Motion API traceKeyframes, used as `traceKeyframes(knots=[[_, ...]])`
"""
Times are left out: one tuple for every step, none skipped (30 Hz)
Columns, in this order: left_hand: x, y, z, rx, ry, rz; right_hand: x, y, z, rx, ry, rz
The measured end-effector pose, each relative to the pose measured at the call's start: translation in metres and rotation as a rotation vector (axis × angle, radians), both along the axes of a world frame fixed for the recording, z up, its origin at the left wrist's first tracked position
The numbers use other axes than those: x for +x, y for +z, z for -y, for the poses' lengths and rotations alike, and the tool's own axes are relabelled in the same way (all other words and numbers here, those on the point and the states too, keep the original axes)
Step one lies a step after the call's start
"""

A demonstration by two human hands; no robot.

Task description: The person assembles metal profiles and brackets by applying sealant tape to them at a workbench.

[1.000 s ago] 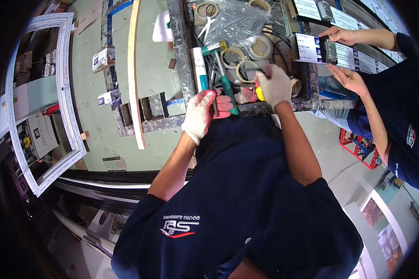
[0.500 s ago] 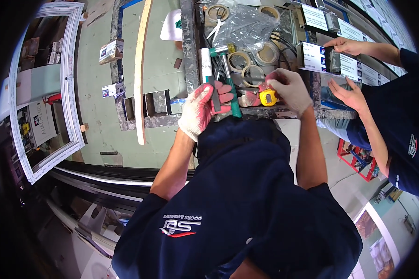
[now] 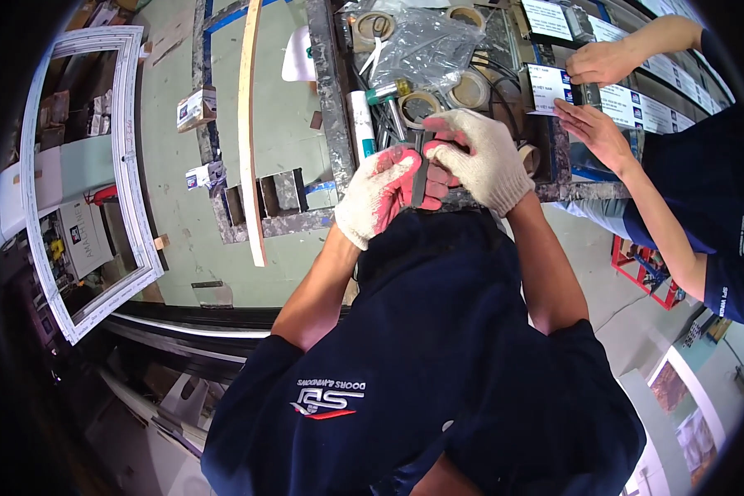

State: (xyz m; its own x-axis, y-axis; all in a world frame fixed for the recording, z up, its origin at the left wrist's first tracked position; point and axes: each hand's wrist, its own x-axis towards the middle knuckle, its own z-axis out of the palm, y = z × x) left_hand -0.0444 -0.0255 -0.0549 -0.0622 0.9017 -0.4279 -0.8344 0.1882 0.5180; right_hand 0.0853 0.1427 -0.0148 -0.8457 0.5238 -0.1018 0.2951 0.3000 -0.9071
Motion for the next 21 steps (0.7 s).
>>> traceKeyframes(knots=[[0.000,0.001,0.001,0.000,0.008,-0.016,0.001,0.005,0.001,0.047,-0.013,0.029],[0.000,0.003,0.001,0.005,0.010,-0.030,0.002,0.002,0.001,0.049,-0.011,0.028],[0.000,0.008,0.000,0.002,0.015,-0.029,0.004,-0.003,0.001,0.011,-0.003,-0.011],[-0.001,0.009,0.000,0.005,0.016,-0.029,0.006,-0.007,0.000,-0.028,0.005,-0.049],[-0.001,0.009,0.000,0.010,0.012,-0.013,0.006,-0.008,0.000,-0.029,0.008,-0.049],[-0.001,0.009,0.001,0.016,0.008,0.003,0.007,-0.008,-0.001,-0.003,0.034,-0.058],[-0.001,0.009,0.001,0.016,0.011,0.004,0.007,-0.009,-0.001,0.023,0.059,-0.067],[-0.002,0.007,0.002,0.016,-0.003,-0.015,0.007,-0.009,0.000,0.023,0.058,-0.064],[-0.003,0.006,0.004,0.015,-0.017,-0.034,0.006,-0.010,0.001,0.004,0.055,-0.042],[-0.005,0.005,0.005,0.015,-0.018,-0.032,0.006,-0.011,0.002,-0.016,0.052,-0.019],[-0.008,0.004,0.007,0.001,-0.042,-0.056,0.006,-0.013,0.003,-0.016,0.050,-0.015],[-0.010,0.004,0.009,-0.013,-0.067,-0.081,0.006,-0.016,0.003,-0.178,0.013,0.005],[-0.012,0.003,0.011,-0.014,-0.067,-0.077,0.005,-0.020,0.002,-0.340,-0.024,0.025],[-0.014,0.003,0.014,-0.036,-0.050,-0.143,0.003,-0.024,-0.002,-0.413,-0.097,-0.039],[-0.016,0.002,0.016,-0.057,-0.029,-0.209,0.002,-0.026,-0.010,-0.348,-0.163,0.001],[-0.020,0.001,0.019,-0.080,-0.006,-0.276,0.003,-0.028,-0.021,-0.283,-0.227,0.041],[-0.026,-0.004,0.021,-0.098,0.032,-0.273,0.005,-0.043,-0.030,-0.228,-0.338,0.020],[-0.030,-0.006,0.025,-0.104,0.093,-0.245,0.007,-0.055,-0.037,-0.228,-0.339,0.022],[-0.033,-0.007,0.030,-0.132,0.137,-0.242,0.008,-0.067,-0.043,-0.088,-0.270,0.172],[-0.035,-0.006,0.033,-0.159,0.180,-0.238,0.010,-0.082,-0.049,0.052,-0.199,0.322],[-0.037,-0.005,0.035,-0.177,0.210,-0.235,0.011,-0.095,-0.051,0.163,-0.043,0.408]])
